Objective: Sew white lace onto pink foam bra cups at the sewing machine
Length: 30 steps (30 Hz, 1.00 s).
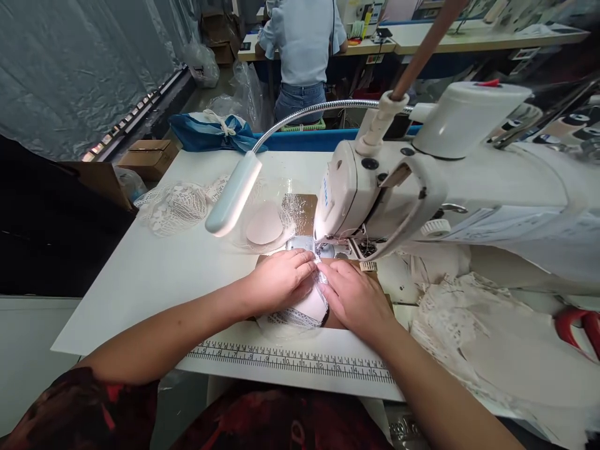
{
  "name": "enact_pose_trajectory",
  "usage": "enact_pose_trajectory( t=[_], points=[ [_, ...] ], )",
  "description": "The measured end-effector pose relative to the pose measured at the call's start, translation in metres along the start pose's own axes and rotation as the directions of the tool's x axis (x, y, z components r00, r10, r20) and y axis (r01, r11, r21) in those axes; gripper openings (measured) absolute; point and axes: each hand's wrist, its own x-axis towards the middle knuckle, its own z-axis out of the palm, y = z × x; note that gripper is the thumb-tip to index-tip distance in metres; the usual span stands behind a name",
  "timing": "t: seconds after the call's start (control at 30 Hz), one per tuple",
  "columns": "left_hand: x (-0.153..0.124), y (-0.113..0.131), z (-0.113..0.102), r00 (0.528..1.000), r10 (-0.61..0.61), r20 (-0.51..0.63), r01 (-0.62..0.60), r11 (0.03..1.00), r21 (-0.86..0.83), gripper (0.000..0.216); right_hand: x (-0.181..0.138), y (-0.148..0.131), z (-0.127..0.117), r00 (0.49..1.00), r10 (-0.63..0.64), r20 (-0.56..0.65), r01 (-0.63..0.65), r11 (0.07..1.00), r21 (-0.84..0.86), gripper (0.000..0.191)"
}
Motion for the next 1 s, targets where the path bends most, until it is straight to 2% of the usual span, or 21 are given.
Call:
enact_pose_trajectory(
  t=[0.37, 0.63, 0.73, 0.9, 1.0],
  points=[
    [0.003, -0.013, 0.002, 0.999, 0.008, 0.036, -0.008, 1.000, 0.009, 0.052, 0.005, -0.002, -0.001, 0.999, 0.042, 0.031, -0.040, 0.997, -0.061, 0.039],
    [0.008, -0.028, 0.001, 0.995, 0.043, 0.091, -0.044, 0.999, 0.001, 0.056, 0.010, -0.004, -0.001, 0.997, 0.081, 0.003, -0.081, 0.992, -0.099, 0.039],
    [0.007, -0.029, -0.005, 0.993, 0.067, 0.101, -0.070, 0.997, 0.034, 0.053, 0.010, 0.001, 0.001, 0.998, 0.056, -0.029, -0.058, 0.997, -0.055, 0.038],
    [0.003, -0.019, -0.013, 0.981, 0.177, 0.074, -0.183, 0.981, 0.070, 0.030, 0.006, 0.011, 0.005, 0.992, 0.070, -0.103, -0.061, 0.995, 0.084, 0.034],
    [0.002, -0.014, -0.009, 0.981, 0.181, 0.066, -0.183, 0.983, 0.015, 0.032, 0.005, 0.014, 0.006, 0.988, 0.050, -0.149, -0.030, 0.991, 0.133, 0.035]
  ],
)
